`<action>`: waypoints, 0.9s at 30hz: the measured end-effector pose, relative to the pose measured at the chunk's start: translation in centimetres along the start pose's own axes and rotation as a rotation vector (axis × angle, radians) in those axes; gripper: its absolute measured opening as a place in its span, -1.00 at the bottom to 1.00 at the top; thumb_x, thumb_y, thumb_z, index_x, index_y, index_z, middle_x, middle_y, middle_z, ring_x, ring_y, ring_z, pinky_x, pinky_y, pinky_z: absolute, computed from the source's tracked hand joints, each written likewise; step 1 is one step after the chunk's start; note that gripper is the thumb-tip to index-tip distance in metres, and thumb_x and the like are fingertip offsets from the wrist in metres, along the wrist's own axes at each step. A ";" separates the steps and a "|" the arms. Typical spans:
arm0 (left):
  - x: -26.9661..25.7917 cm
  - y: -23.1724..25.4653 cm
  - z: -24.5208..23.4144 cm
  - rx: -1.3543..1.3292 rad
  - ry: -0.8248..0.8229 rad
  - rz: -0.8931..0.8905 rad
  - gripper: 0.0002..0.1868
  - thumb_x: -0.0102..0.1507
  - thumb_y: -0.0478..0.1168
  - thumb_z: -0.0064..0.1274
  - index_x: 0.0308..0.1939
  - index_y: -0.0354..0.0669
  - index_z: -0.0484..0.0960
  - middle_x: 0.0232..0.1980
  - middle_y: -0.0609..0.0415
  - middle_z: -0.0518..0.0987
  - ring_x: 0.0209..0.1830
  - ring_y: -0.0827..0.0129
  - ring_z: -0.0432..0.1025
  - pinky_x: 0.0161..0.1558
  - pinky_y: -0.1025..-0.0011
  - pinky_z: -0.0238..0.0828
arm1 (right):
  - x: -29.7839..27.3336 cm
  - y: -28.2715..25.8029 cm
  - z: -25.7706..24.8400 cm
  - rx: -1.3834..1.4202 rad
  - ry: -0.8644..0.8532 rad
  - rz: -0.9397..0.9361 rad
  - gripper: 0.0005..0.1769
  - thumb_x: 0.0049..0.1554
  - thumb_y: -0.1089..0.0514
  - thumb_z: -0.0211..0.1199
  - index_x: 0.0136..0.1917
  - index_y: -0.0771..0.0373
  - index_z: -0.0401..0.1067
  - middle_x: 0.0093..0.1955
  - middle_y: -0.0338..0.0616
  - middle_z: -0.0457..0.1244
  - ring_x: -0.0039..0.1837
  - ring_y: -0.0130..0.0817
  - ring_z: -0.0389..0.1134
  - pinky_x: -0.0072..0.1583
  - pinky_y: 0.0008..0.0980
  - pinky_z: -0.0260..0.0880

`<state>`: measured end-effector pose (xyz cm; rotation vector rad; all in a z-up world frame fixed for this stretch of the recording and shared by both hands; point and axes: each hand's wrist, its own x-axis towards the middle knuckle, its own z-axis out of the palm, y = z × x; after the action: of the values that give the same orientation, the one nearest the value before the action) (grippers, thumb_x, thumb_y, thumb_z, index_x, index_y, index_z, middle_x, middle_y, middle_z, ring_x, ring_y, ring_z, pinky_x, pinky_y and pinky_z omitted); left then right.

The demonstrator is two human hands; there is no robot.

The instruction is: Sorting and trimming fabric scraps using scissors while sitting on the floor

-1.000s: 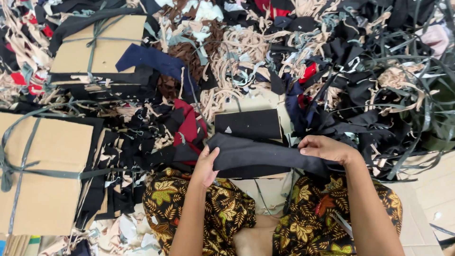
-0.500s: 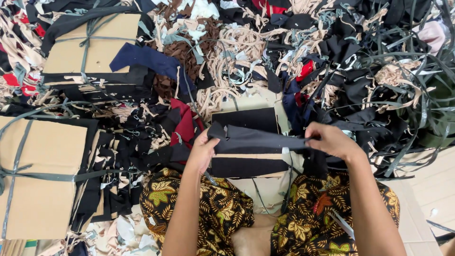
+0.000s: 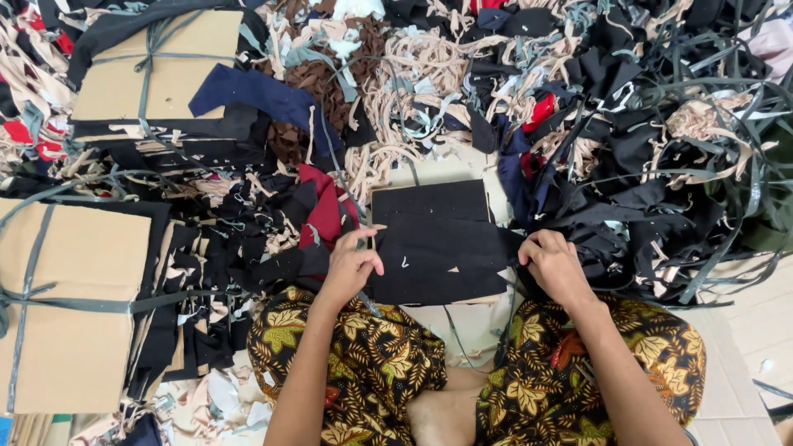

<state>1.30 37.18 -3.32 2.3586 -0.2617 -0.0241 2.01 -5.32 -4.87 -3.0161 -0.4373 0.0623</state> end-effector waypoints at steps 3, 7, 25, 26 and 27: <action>-0.3 0.4 0.6 -0.040 0.002 -0.088 -0.80 0.28 -0.33 -0.02 -0.20 0.15 0.62 0.11 0.11 0.46 0.13 -0.01 0.47 0.19 0.11 0.39 | 0.6 0.0 -0.4 0.150 0.020 0.024 -0.74 0.01 0.21 0.39 -0.16 -0.07 0.33 0.10 -0.42 0.21 0.33 -0.28 0.27 0.17 -0.29 0.32; -0.3 1.5 1.8 0.029 -0.059 -0.383 -0.65 0.38 0.05 -0.03 0.14 0.00 0.40 0.04 -0.06 0.51 -0.05 -0.01 0.59 -0.02 -0.04 0.51 | 1.2 -0.1 -0.8 0.186 0.045 0.032 -0.75 0.06 0.17 0.35 -0.14 -0.14 0.31 0.05 -0.52 0.21 0.27 -0.41 0.30 0.17 -0.35 0.33; -2.0 4.3 1.1 0.052 -0.060 -0.431 -0.64 0.32 -0.30 -0.11 0.19 -0.03 0.24 -0.03 -0.10 0.51 -0.05 -0.17 0.55 -0.09 -0.10 0.56 | 2.6 -1.8 -2.3 0.048 0.253 -0.138 -0.77 0.19 0.21 0.22 -0.14 -0.21 0.49 0.01 -0.50 0.25 0.12 -0.38 0.41 0.08 -0.41 0.36; -2.0 4.8 0.8 0.109 -0.075 -0.428 -0.64 0.32 -0.32 -0.09 0.18 -0.08 0.25 0.01 -0.14 0.50 -0.08 -0.17 0.56 -0.14 -0.07 0.59 | 2.3 -2.2 -2.6 0.059 0.227 -0.156 -0.77 0.18 0.25 0.23 -0.16 -0.14 0.49 -0.01 -0.45 0.26 0.11 -0.37 0.39 0.10 -0.42 0.32; -2.0 5.4 0.6 0.167 -0.090 -0.424 -0.64 0.31 -0.35 -0.07 0.17 -0.12 0.27 0.04 -0.19 0.49 -0.12 -0.17 0.57 -0.19 -0.03 0.62 | 2.0 -2.5 -2.9 0.072 0.202 -0.175 -0.78 0.17 0.29 0.24 -0.17 -0.08 0.48 -0.03 -0.40 0.28 0.10 -0.36 0.38 0.12 -0.43 0.29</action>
<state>-1.66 33.36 -0.13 2.5414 0.2056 -0.3225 3.39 -2.62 -1.81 -2.8618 -0.6591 -0.2317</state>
